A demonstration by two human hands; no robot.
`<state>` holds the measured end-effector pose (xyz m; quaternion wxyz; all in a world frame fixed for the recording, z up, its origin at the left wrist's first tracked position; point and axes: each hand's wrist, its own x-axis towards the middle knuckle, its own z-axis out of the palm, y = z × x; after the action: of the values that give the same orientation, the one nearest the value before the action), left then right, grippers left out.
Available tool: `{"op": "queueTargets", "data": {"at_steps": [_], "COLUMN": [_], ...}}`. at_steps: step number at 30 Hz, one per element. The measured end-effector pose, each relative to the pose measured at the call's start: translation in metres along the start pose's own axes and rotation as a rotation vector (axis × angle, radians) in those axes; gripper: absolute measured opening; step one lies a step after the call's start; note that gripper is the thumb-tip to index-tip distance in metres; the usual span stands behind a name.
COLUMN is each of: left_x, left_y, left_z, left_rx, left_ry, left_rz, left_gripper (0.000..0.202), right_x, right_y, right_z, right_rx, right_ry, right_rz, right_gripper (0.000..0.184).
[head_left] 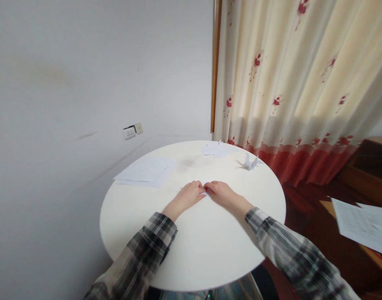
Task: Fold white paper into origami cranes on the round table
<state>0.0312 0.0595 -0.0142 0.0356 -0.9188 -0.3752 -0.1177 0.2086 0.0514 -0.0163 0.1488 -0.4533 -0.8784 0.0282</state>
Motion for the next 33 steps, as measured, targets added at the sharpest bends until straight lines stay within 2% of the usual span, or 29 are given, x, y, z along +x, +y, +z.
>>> {"op": "queueTargets", "data": {"at_steps": [8, 15, 23, 28, 33], "left_x": [0.000, 0.001, 0.004, 0.009, 0.020], "left_y": [0.005, 0.010, 0.009, 0.005, 0.015], "left_z": [-0.001, -0.002, -0.001, 0.008, 0.000], "left_rx": [0.012, -0.098, -0.173, -0.195, -0.039], "left_ry": [0.023, 0.051, 0.028, 0.129, 0.168], "left_rz": [0.017, -0.012, -0.064, -0.130, -0.289], "left_gripper": [0.022, 0.025, 0.030, 0.031, 0.024], "right_x": [-0.001, 0.002, 0.002, 0.005, 0.011], "right_y": [0.004, 0.003, 0.007, 0.008, 0.001], "right_z": [0.006, 0.008, 0.009, 0.011, 0.001], "right_rx": [0.071, 0.058, 0.059, 0.070, 0.114], "right_ry": [0.073, 0.082, -0.061, -0.080, -0.053], "right_rz": [0.005, 0.011, 0.086, 0.094, 0.099], "right_gripper": [0.023, 0.036, 0.051, 0.052, 0.050]}}
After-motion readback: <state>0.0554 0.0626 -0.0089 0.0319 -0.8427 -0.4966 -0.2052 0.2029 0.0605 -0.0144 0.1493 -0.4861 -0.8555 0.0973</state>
